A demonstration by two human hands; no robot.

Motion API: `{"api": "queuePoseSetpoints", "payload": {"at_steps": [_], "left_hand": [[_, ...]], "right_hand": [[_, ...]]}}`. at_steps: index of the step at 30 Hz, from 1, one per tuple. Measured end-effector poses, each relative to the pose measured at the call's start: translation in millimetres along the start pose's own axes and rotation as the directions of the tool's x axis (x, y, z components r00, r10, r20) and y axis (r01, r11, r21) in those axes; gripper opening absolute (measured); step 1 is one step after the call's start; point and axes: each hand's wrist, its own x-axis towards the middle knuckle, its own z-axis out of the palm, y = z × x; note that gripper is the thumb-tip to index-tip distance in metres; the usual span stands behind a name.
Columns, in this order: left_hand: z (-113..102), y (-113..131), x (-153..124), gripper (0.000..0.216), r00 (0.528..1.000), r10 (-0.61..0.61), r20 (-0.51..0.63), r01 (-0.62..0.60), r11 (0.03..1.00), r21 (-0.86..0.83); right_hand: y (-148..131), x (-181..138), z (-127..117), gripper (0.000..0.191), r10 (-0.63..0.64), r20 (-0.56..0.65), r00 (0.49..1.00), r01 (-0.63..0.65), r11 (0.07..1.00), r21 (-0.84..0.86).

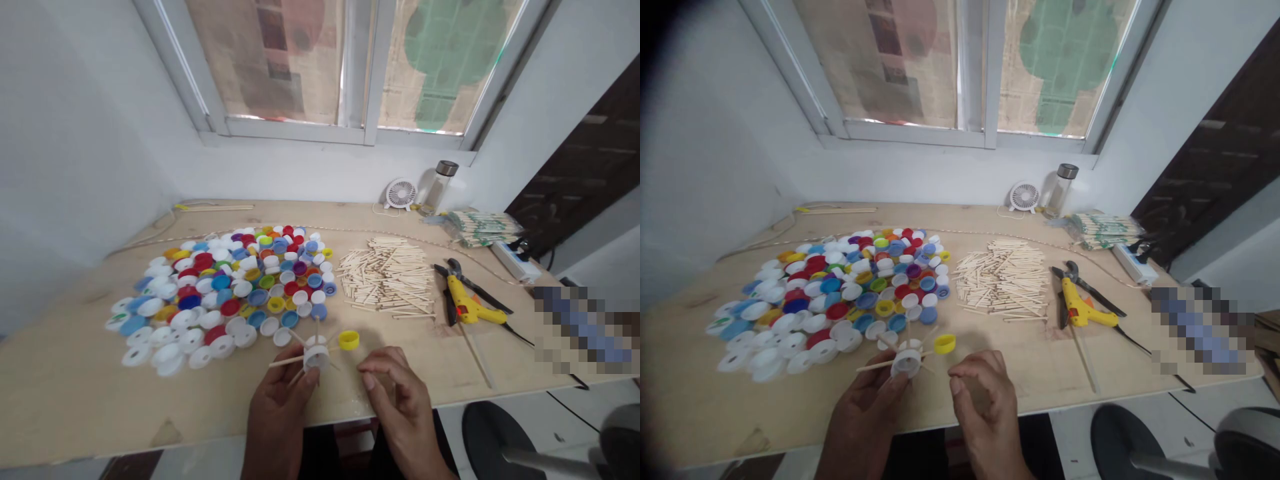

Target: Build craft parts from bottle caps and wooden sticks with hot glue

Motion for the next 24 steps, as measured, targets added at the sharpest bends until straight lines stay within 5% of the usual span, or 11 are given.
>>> {"api": "queuePoseSetpoints", "payload": {"at_steps": [7, 16, 21, 24], "left_hand": [[9, -3, -10, 0.047, 1.0, -0.023, -0.014, 0.023, 1.0, -0.009], [7, -1, -9, 0.044, 0.999, -0.032, 0.001, 0.032, 0.998, -0.05], [-1, 1, -2, 0.046, 0.998, -0.014, -0.056, 0.012, 0.999, -0.037], [-12, 7, 6, 0.047, 0.995, 0.002, -0.102, -0.009, 0.998, -0.068]], "right_hand": [[19, 8, 25, 0.026, 0.281, 0.078, 0.957, -0.291, 0.912, 0.29], [24, 8, 41, 0.024, 0.464, 0.141, 0.875, -0.458, 0.696, 0.553], [29, 2, 24, 0.024, 0.483, 0.107, 0.869, -0.464, 0.72, 0.516], [32, -1, 1, 0.023, 0.467, -0.011, 0.884, -0.414, 0.794, 0.446]]}}
